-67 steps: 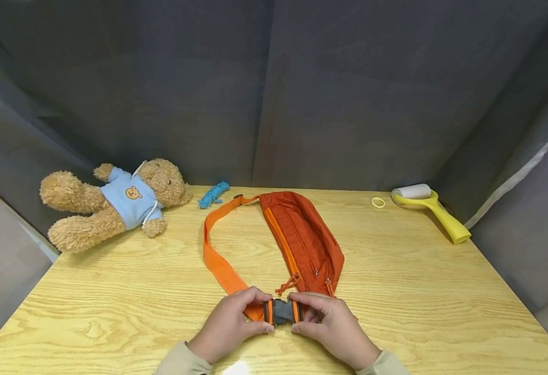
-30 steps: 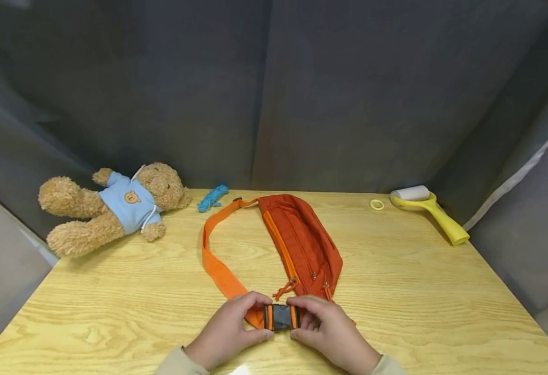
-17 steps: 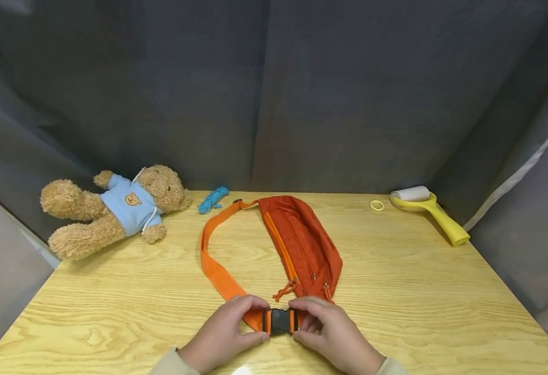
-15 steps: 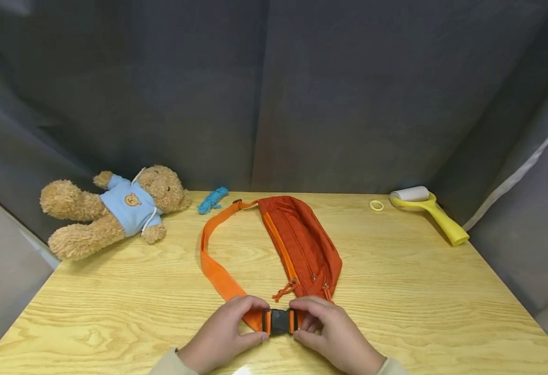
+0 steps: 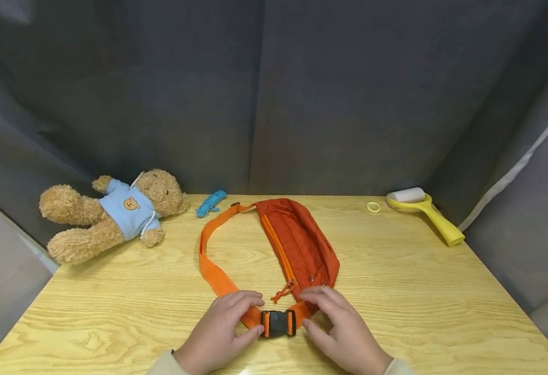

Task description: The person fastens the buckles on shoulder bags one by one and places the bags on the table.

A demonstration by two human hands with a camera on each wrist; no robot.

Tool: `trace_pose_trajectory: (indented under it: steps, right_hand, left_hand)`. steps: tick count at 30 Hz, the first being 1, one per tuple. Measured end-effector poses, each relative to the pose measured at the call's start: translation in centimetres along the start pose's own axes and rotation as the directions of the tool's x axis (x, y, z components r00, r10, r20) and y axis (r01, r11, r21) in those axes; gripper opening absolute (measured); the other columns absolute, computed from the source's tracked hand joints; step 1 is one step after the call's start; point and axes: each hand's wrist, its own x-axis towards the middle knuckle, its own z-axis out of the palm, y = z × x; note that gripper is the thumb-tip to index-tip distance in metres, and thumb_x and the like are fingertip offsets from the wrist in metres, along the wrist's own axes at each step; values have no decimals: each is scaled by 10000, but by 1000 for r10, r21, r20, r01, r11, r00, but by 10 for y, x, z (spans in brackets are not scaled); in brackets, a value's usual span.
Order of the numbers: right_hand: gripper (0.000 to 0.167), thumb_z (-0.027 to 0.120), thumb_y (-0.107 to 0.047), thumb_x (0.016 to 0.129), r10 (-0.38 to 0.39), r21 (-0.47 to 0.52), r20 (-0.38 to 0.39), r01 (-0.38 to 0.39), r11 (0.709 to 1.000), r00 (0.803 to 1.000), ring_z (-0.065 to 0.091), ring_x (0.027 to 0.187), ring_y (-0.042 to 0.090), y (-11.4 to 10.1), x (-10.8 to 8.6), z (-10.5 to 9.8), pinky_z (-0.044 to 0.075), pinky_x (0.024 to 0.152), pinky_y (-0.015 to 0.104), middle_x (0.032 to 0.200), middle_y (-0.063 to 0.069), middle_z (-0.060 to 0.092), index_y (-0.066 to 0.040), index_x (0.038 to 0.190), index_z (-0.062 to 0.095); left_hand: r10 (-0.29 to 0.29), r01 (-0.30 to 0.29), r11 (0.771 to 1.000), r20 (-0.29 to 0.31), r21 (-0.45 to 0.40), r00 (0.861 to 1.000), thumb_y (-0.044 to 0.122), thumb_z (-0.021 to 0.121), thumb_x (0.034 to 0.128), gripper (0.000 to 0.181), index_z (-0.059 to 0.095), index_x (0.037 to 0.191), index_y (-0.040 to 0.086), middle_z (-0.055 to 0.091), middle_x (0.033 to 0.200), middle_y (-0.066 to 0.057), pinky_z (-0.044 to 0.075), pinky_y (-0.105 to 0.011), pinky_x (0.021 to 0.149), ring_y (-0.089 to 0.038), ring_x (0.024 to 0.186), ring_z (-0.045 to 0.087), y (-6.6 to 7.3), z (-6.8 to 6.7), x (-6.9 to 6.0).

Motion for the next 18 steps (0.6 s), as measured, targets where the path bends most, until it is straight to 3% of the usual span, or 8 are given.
trace_pose_trajectory:
  steps: [4, 8, 14, 18]
  right_hand:
    - [485, 826, -217, 823, 32, -85, 5, -31, 996, 999, 528, 1244, 135, -1, -1, -4, 504, 972, 450, 1378, -72, 555, -225, 1277, 654]
    - [509, 810, -293, 842, 62, -122, 27, -58, 991, 998, 486, 1311, 214, -1, -1, -8, 450, 1009, 537, 1467, -68, 486, -217, 1313, 632]
    - [560, 798, -342, 843, 9, -181, 0, -9, 983, 1000, 482, 1317, 233, 0, -2, -15, 426, 1008, 521, 1482, -40, 474, -237, 1353, 592]
    - [678, 791, -398, 842, -12, -243, 10, 14, 970, 1000, 473, 1325, 262, 3, -3, -20, 406, 1017, 526, 1535, -15, 422, -208, 1439, 530]
  left_hand:
    - [-26, 24, 997, 26, 70, 999, 405, 701, 938, 436, 620, 1312, 196, 539, 1444, 49, 429, -508, 1056, -186, 1307, 513, 1, -5, 0]
    - [3, -4, 993, 11, 116, 1000, 436, 700, 935, 487, 605, 1350, 199, 481, 1510, 18, 423, -510, 1059, -201, 1338, 488, -1, -10, 0]
    - [70, -62, 977, -33, 206, 997, 478, 703, 918, 542, 612, 1363, 182, 424, 1557, -6, 388, -521, 1097, -235, 1366, 465, -4, -14, -1]
    - [87, -75, 965, -37, 250, 996, 491, 702, 912, 565, 605, 1373, 178, 402, 1575, -39, 367, -532, 1113, -250, 1394, 434, -6, -17, -2]
